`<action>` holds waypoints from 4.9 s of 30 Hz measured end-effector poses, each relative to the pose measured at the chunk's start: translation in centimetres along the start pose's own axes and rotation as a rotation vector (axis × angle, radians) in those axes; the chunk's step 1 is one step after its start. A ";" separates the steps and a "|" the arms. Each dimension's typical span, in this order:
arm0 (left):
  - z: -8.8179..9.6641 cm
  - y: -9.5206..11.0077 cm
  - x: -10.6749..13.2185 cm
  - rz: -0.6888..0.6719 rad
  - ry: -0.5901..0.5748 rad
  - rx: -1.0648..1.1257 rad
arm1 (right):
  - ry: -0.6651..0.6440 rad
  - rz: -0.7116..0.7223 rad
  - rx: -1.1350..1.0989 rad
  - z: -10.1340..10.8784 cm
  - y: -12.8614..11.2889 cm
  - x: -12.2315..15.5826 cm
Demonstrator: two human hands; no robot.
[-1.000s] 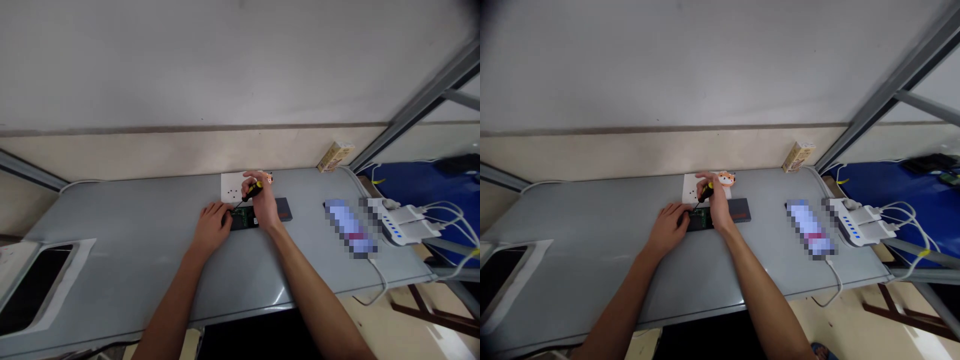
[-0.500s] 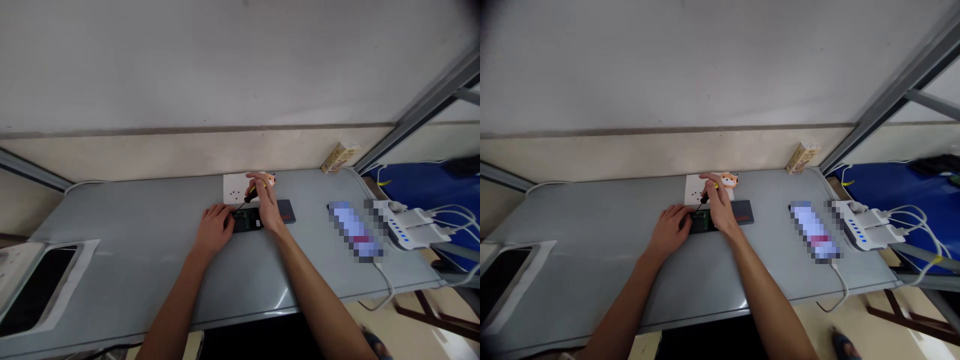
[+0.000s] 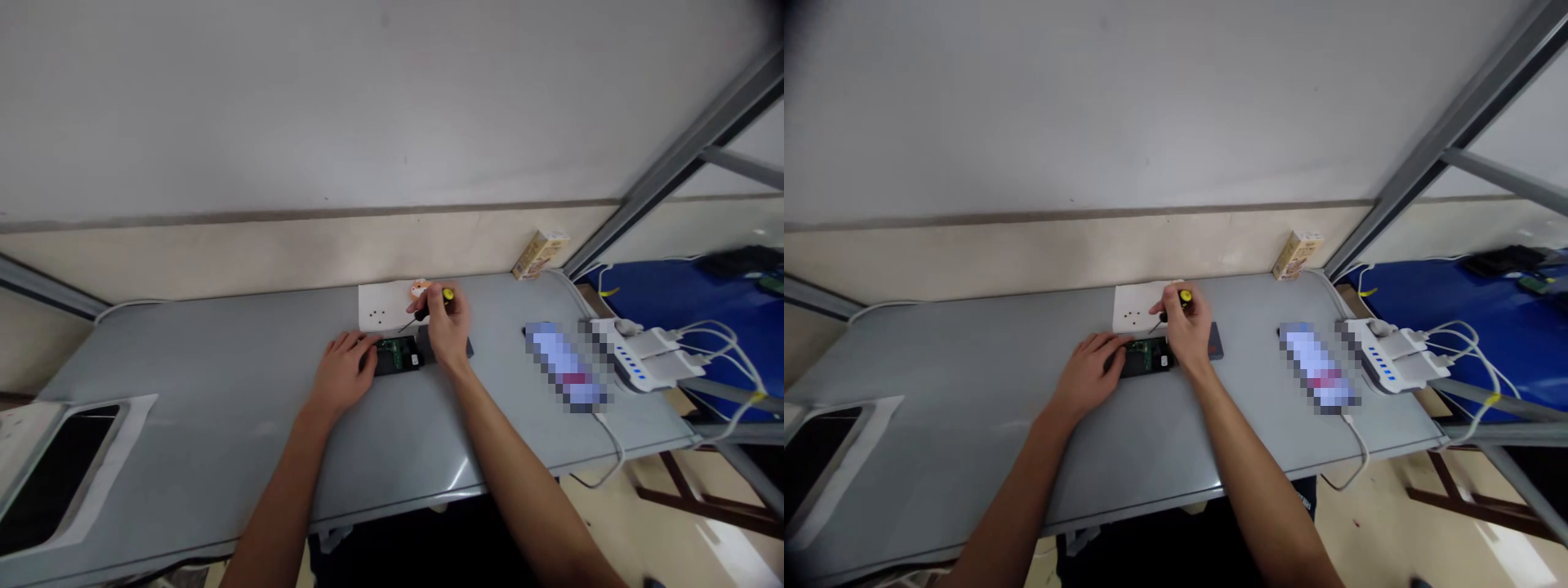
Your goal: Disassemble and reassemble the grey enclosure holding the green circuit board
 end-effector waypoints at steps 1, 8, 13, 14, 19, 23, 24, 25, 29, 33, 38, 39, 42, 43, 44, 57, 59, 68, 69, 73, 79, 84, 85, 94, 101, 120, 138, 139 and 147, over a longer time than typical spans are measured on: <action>0.1 0.0 0.1 0.001 -0.004 0.014 | 0.042 0.007 -0.023 0.7 -0.6 -0.2; 0.8 -0.1 0.8 0.006 -0.115 0.112 | 0.290 -0.368 -0.695 10.3 -0.7 2.8; 1.4 -0.3 1.0 0.037 -0.165 0.179 | 0.270 -0.518 -1.108 14.2 2.0 5.8; 1.5 -0.4 1.0 0.046 -0.169 0.200 | 0.256 -0.506 -1.073 14.2 1.9 5.7; 2.2 -1.0 1.3 0.132 -0.182 0.328 | -0.083 -0.387 -0.164 12.0 -1.3 3.2; 2.6 -1.4 1.5 0.187 -0.179 0.379 | -0.547 0.000 0.854 10.4 -1.9 2.4; 2.7 -1.5 1.6 0.198 -0.178 0.389 | -0.664 0.042 1.015 10.3 -1.3 2.5; 2.7 -1.5 1.6 0.206 -0.177 0.399 | -0.743 0.059 1.136 10.5 -0.6 2.5; 2.8 -1.6 1.7 0.197 -0.161 0.429 | -0.855 0.139 1.219 11.2 1.2 1.3; 2.6 -1.7 1.6 0.164 -0.153 0.422 | -0.946 0.123 1.025 10.6 1.0 -0.6; 2.4 -1.9 1.5 0.152 -0.131 0.401 | -0.999 0.191 1.046 7.7 0.7 0.9; 2.3 -1.8 1.5 0.152 -0.127 0.397 | -0.988 0.206 1.063 7.2 0.7 1.5; 2.2 -1.7 1.4 0.149 -0.122 0.375 | -0.962 0.249 1.071 6.0 0.9 3.1; 2.0 -1.6 1.3 0.155 -0.124 0.360 | -0.963 0.263 1.063 5.7 0.9 3.5; 1.9 -1.6 1.3 0.163 -0.126 0.342 | -0.966 0.276 1.052 5.5 0.9 3.6; 1.1 -1.1 1.0 0.020 -0.127 0.281 | -0.230 0.122 0.251 4.0 0.0 -0.1; 0.9 -1.1 1.2 0.033 -0.104 0.286 | 0.021 -0.008 0.113 4.5 1.2 -0.7; 1.3 -0.5 1.1 -0.009 -0.046 0.278 | -0.112 -0.294 0.208 3.9 6.6 0.4; 1.3 -0.4 1.0 -0.003 -0.043 0.284 | -0.133 -0.280 0.222 3.7 6.7 0.5; 1.2 -0.5 0.8 0.076 -0.016 0.314 | -0.178 -0.220 0.302 3.5 6.8 0.6; 0.8 -0.8 0.9 0.164 0.009 0.389 | -0.217 -0.185 0.332 3.4 6.6 0.7; 0.6 -0.6 0.7 0.223 0.038 0.485 | -0.222 -0.211 0.277 3.5 6.8 0.6; 0.6 -0.4 0.6 0.222 0.047 0.510 | -0.209 -0.232 0.254 3.6 6.9 0.6; 0.7 0.4 0.8 0.077 0.189 0.434 | -0.267 -0.223 0.313 3.4 6.7 0.5; 0.7 2.2 0.6 -0.307 0.337 0.111 | -0.189 -0.324 0.165 3.8 7.2 0.2; -0.2 4.0 -0.8 -0.510 0.301 0.058 | -0.099 -0.461 -0.440 7.4 6.1 -1.5; -1.4 4.7 -0.9 -0.552 0.309 0.041 | -0.099 -0.462 -0.451 7.3 6.6 -1.4; -1.4 4.7 -0.9 -0.554 0.310 0.040 | -0.092 -0.461 -0.446 7.3 6.6 -1.4; -1.4 4.3 -0.9 -0.603 0.247 0.029 | 0.067 -0.484 -0.162 6.1 7.5 -0.8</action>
Point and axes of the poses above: each hand's wrist, its own x-axis away from the middle knuckle, its own z-axis out of the back of the hand, y = z × x, the point moved 2 cm from there along -x, towards the middle knuckle, and after that the axes turned 15 degrees about x, right-handed, at the moved point
